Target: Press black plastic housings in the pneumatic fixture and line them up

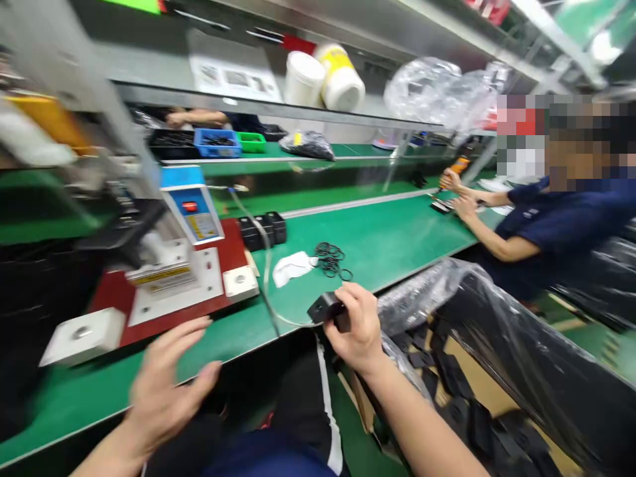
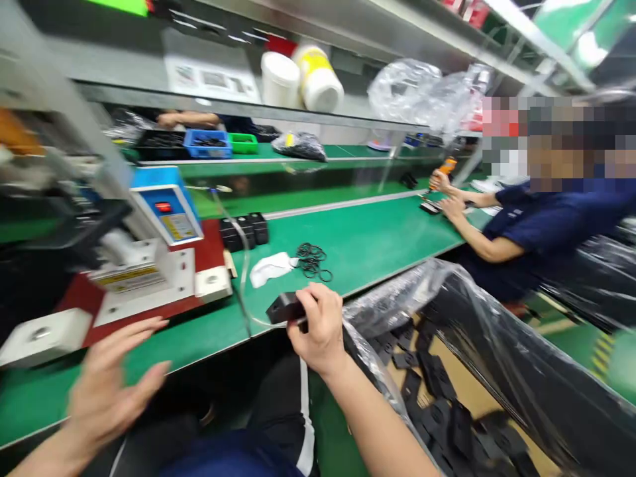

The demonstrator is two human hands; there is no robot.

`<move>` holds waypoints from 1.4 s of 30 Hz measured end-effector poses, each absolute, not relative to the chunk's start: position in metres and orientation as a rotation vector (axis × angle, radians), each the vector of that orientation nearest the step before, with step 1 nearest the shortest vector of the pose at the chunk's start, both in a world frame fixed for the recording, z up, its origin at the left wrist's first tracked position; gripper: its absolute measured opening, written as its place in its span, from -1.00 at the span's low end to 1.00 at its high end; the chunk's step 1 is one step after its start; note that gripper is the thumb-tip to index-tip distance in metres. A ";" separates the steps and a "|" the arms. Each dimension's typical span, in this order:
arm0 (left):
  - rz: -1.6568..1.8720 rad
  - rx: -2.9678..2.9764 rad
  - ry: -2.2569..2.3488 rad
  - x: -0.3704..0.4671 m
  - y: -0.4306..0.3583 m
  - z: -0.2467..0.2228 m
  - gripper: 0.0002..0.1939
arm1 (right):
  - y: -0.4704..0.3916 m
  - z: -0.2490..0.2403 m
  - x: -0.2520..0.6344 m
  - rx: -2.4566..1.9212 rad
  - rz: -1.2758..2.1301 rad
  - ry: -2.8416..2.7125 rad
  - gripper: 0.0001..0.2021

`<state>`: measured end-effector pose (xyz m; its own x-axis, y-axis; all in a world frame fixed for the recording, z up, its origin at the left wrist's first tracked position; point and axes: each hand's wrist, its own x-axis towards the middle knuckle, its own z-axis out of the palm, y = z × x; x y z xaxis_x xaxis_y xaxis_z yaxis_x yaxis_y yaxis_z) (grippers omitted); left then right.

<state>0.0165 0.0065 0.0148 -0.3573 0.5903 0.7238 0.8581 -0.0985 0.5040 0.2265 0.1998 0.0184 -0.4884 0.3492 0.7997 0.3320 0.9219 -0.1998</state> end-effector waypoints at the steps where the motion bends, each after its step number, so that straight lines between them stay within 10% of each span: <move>1: -1.421 -1.675 -1.914 0.019 0.004 0.019 -0.49 | 0.185 0.024 0.203 -0.381 0.049 -2.158 -0.53; 6: -1.713 -1.698 -1.926 0.019 0.005 0.032 -0.69 | 0.137 0.039 0.131 -0.026 0.319 -2.246 -0.54; 14: -1.891 -1.586 -1.801 -0.021 -0.050 0.021 -0.58 | 0.134 0.051 0.089 -0.144 2.037 -1.987 -0.55; 25: -1.954 -1.102 -2.089 -0.041 -0.059 0.026 -0.68 | 0.121 0.061 0.049 0.168 1.791 -2.172 -0.40; 34: -1.789 -1.049 -1.711 -0.083 -0.003 0.078 -0.40 | 0.186 0.123 -0.021 0.349 1.613 -2.178 -0.38; 42: -1.753 -0.710 -1.664 -0.120 0.056 0.089 -0.65 | 0.226 0.136 -0.091 0.349 1.543 -2.274 -0.37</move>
<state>-0.1198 0.0560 0.0888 -0.6683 -0.0686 0.7407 0.7433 -0.0213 0.6686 -0.0910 0.2258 0.1363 -0.9012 0.0022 0.4334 -0.4020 0.3697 -0.8377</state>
